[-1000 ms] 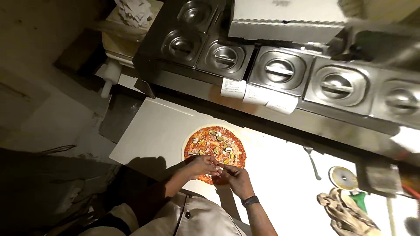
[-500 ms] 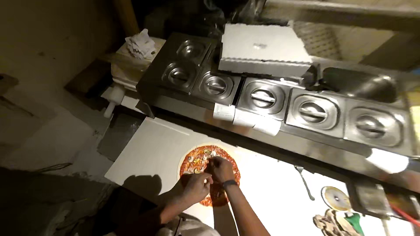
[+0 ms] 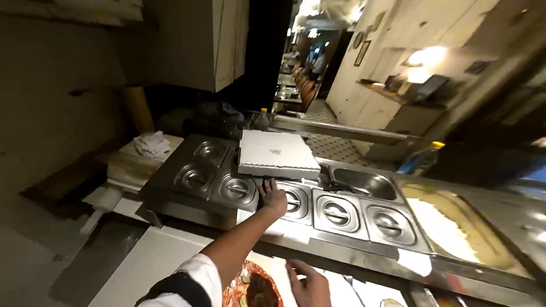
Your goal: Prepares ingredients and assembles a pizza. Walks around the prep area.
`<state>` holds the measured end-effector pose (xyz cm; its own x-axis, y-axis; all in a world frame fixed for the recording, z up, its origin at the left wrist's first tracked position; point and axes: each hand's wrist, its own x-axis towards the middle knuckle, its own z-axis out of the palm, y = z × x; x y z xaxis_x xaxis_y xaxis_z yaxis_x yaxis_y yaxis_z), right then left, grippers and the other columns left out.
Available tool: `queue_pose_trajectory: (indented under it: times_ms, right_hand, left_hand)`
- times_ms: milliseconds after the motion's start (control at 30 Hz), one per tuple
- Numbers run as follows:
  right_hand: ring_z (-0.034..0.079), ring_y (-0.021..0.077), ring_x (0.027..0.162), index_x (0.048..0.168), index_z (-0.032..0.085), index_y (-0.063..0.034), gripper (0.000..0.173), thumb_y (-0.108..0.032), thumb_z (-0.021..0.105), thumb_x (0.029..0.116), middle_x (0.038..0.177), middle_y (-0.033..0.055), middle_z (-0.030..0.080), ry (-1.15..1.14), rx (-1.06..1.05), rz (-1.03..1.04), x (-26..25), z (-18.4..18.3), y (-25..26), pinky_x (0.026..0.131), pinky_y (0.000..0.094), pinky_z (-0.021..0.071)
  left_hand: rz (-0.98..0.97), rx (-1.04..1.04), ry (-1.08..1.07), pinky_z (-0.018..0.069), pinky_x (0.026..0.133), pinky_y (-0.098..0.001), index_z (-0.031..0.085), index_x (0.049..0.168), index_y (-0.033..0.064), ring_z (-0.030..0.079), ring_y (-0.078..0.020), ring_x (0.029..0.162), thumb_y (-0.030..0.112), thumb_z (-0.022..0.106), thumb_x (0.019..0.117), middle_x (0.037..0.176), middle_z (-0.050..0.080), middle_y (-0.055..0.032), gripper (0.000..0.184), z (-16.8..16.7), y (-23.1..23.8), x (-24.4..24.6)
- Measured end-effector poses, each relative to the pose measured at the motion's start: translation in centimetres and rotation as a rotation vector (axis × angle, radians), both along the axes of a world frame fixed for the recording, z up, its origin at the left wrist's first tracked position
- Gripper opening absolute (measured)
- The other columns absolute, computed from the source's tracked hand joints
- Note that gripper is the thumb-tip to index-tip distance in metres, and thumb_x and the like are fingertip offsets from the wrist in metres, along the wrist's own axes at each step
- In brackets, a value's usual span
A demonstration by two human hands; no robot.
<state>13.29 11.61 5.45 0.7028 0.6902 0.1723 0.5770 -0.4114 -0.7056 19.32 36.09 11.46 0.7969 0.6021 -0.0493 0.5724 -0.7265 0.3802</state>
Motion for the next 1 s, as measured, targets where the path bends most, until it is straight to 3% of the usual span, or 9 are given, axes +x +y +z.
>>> queue_pose_trajectory:
  times_ms: [67,167,267,333,467,567,733,867,1000]
  right_hand:
    - [0.075,0.0218,0.088,0.113,0.075,-0.0068,0.022,-0.021,0.064,0.0999,0.1,0.0093,0.077,-0.095,0.091,-0.151,3.7,1.3,-0.7,0.078,0.0459,0.0634]
    - [0.075,0.0251,0.088,0.108,0.076,-0.0055,0.017,-0.013,0.068,0.0953,0.097,0.0114,0.076,-0.2,0.108,-0.164,9.6,3.7,1.7,0.08,0.0501,0.0629]
    - [0.071,0.0379,0.098,0.107,0.073,-0.0003,0.02,-0.011,0.073,0.0908,0.101,0.0207,0.072,-0.183,-0.198,-0.013,12.8,6.3,8.4,0.088,0.0596,0.0565]
    - [0.063,0.0459,0.117,0.122,0.066,0.0055,0.031,-0.009,0.068,0.0955,0.122,0.0283,0.066,-0.092,-0.531,0.075,13.1,7.2,13.3,0.099,0.0629,0.0511]
    - [0.056,0.0461,0.129,0.14,0.053,0.0071,0.045,-0.014,0.063,0.101,0.137,0.0303,0.059,0.024,-0.733,0.214,13.1,5.8,19.6,0.107,0.0623,0.045]
    - [0.065,0.0425,0.117,0.125,0.066,0.0025,0.037,-0.016,0.07,0.0935,0.124,0.0258,0.067,-0.078,-0.635,0.178,14.7,4.0,20.9,0.099,0.0611,0.052]
    - [0.057,0.0463,0.127,0.148,0.055,-0.0205,0.07,-0.031,0.08,0.0842,0.149,0.0242,0.05,-0.208,-0.729,0.375,15.0,2.7,22.7,0.1,0.0652,0.0497]
    - [0.059,0.0442,0.125,0.134,0.064,-0.0039,0.039,-0.017,0.067,0.0972,0.137,0.0232,0.062,-0.178,-0.778,0.487,14.0,3.5,22.3,0.104,0.0661,0.0459]
    - [0.068,0.0376,0.109,0.119,0.074,-0.0141,0.03,-0.02,0.074,0.0892,0.127,0.0157,0.067,-0.389,-0.57,0.385,14.0,6.7,21.0,0.092,0.061,0.055]
  left_hand:
    - [-0.08,-0.057,0.031,0.0173,0.117,-0.0762,0.063,0.136,0.0032,0.014,-0.0518,0.153,0.028,0.066,0.0977,0.167,0.02,-0.0253,0.046,1.9,0.5,-1.7]
    - [-0.193,-0.19,-0.042,0.0375,0.116,-0.0579,0.07,0.119,0.0059,0.035,-0.0404,0.148,0.034,0.066,0.1003,0.161,0.039,-0.0163,0.034,5.9,1.3,-6.9]
    - [-0.21,-0.309,-0.222,0.0419,0.115,-0.0497,0.069,0.112,0.0107,0.041,-0.0263,0.147,0.032,0.068,0.0988,0.161,0.041,-0.0096,0.025,8.1,2.6,-12.8]
    - [-0.157,-0.347,-0.311,0.0451,0.112,-0.0462,0.069,0.108,0.0147,0.043,-0.0191,0.145,0.03,0.069,0.097,0.161,0.041,-0.0025,0.019,9.2,2.9,-16.3]
    - [-0.035,-0.352,-0.412,0.0454,0.113,-0.0419,0.069,0.103,0.0179,0.041,-0.0144,0.146,0.029,0.07,0.0947,0.161,0.041,0.0027,0.014,9.2,3.1,-20.8]
    - [0.004,-0.348,-0.397,0.0476,0.11,-0.0373,0.07,0.101,0.0192,0.045,-0.0133,0.143,0.031,0.071,0.0926,0.16,0.043,0.0021,0.015,8.4,4.0,-23.1]
    - [0.032,-0.374,-0.396,0.0433,0.115,-0.0385,0.071,0.102,0.0191,0.04,-0.0147,0.147,0.034,0.071,0.0913,0.16,0.043,-0.0003,0.018,7.1,4.5,-23.5]
    - [0.001,-0.409,-0.407,0.0407,0.117,-0.0371,0.071,0.103,0.0178,0.038,-0.0132,0.148,0.033,0.072,0.0921,0.16,0.043,-0.0002,0.018,7.1,4.2,-22.6]
    - [-0.005,-0.398,-0.37,0.0403,0.117,-0.0363,0.07,0.103,0.0186,0.037,-0.0122,0.149,0.034,0.071,0.0926,0.162,0.041,0.0017,0.019,7.2,4.4,-23.0]
